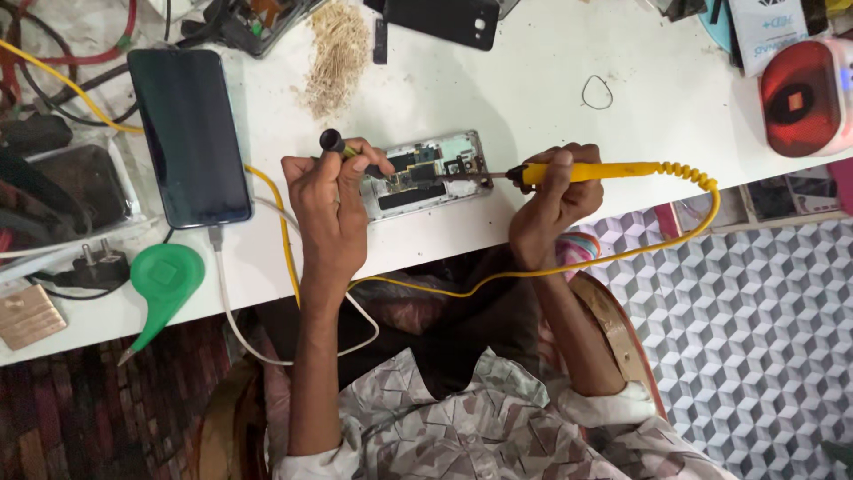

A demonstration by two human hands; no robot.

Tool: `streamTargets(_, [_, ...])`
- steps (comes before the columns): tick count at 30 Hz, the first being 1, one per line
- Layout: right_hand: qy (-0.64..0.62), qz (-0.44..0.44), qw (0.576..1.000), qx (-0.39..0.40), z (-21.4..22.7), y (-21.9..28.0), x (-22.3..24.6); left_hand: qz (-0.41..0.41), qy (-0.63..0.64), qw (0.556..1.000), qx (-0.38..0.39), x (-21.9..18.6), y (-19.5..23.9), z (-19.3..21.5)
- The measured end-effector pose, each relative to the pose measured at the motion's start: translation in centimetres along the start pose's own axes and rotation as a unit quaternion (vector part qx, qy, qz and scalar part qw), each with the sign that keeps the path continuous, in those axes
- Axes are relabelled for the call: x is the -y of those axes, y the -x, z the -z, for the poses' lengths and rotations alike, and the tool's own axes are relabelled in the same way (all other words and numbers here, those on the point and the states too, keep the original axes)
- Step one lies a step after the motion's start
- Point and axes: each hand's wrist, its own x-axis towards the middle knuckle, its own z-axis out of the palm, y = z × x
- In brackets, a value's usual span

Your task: The person uses a soldering iron and a small tool to work on the internal circuit board of a disassembled mobile phone. They repeatedly apply heat to specific points on the board while holding the device steady.

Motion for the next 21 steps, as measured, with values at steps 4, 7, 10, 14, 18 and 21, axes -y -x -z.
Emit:
streamTargets(4, [0.027, 0.022, 0.999, 0.024, -0.1, -0.1, 0.6, -0.001, 0.002, 1.0, -0.005, -0.1, 0.0, 0.0])
streamTargets(7, [0.031, 0.019, 0.999, 0.027, -0.3, -0.3, 0.9, -0.009, -0.015, 1.0, -0.004, -0.1, 0.0, 0.0])
streamTargets(10, [0.051, 0.037, 0.998, 0.029, -0.5, -0.2, 1.1, -0.002, -0.008, 1.0, -0.004, -0.2, -0.2, 0.1])
streamTargets(14, [0.067, 0.047, 0.996, 0.024, -0.5, 0.2, 1.4, -0.011, -0.007, 1.0, -0.003, -0.2, 0.1, 0.1])
streamTargets(18, [0.073, 0.014, 0.997, 0.013, -0.5, 0.0, 1.9, -0.028, -0.014, 0.999, -0.001, -0.2, 0.0, 0.2])
streamTargets(21, [0.072, -0.002, 0.997, 0.024, -0.6, -0.2, 2.0, -0.03, -0.008, 1.0, -0.002, -0.1, 0.0, 0.2])
